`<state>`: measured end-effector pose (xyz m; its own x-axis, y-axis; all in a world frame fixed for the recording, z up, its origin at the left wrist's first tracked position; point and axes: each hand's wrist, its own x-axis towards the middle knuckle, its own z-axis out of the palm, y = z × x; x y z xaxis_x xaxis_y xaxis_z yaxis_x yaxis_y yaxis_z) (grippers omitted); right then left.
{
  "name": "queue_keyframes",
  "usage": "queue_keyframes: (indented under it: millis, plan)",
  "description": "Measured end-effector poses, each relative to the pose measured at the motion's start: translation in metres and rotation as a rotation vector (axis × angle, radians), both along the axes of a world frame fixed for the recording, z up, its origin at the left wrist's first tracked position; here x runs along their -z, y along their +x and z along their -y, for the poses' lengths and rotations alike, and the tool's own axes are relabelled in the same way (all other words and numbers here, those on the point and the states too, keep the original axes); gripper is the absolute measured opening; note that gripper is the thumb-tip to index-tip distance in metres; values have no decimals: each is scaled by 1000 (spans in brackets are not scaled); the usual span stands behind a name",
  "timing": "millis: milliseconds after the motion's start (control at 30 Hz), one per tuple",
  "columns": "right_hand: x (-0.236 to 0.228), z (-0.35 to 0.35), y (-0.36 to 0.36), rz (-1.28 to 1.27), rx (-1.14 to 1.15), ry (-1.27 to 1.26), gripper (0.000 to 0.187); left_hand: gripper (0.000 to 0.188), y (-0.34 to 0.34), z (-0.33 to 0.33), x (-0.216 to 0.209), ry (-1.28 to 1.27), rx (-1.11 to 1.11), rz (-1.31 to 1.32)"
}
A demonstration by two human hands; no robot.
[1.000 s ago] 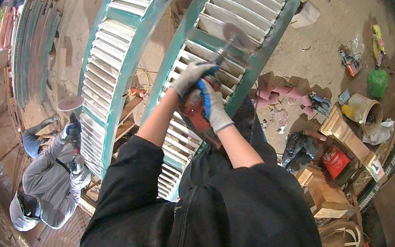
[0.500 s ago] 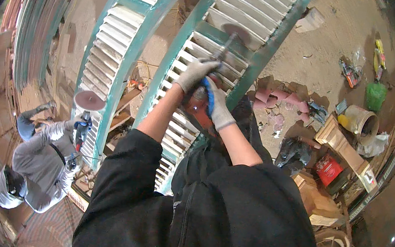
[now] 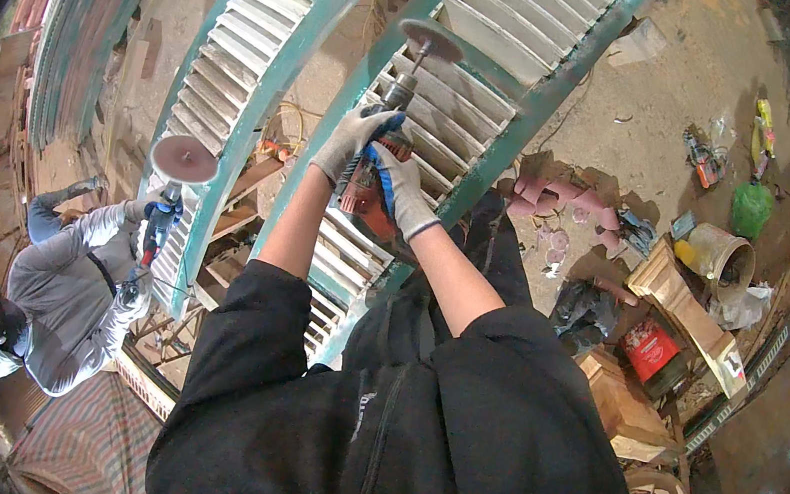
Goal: The person uses a handheld electric sander to sand the surface of two green louvered shutters. They move the sander systematically across the slats and frame, then reposition the tool to continue sanding.
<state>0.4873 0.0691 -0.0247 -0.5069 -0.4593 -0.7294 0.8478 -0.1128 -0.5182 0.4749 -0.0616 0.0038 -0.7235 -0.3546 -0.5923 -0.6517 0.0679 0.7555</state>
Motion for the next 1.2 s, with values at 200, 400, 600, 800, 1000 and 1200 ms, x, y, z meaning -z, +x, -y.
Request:
queue_keyframes:
  millis: [200, 400, 600, 800, 1000, 1200]
  plan:
    - [-13, -39, 15, 31, 98, 90, 40, 42, 8, -37, 4, 212, 149, 29]
    - [10, -4, 21, 85, -1, -84, 50, 36, 25, -4, 30, 168, -167, 78]
    - [28, 13, 34, 246, 219, -8, 49, 45, 23, 14, 39, 53, 195, 8]
    - [14, 20, 33, 242, 108, -66, 31, 41, 15, 17, 37, 44, -85, 84]
    - [7, 41, 32, 342, 392, -292, 38, 37, 4, 38, 21, -137, 362, 82]
    - [14, 55, 28, 393, 142, -302, 30, 34, -4, 47, -3, -147, 155, 143]
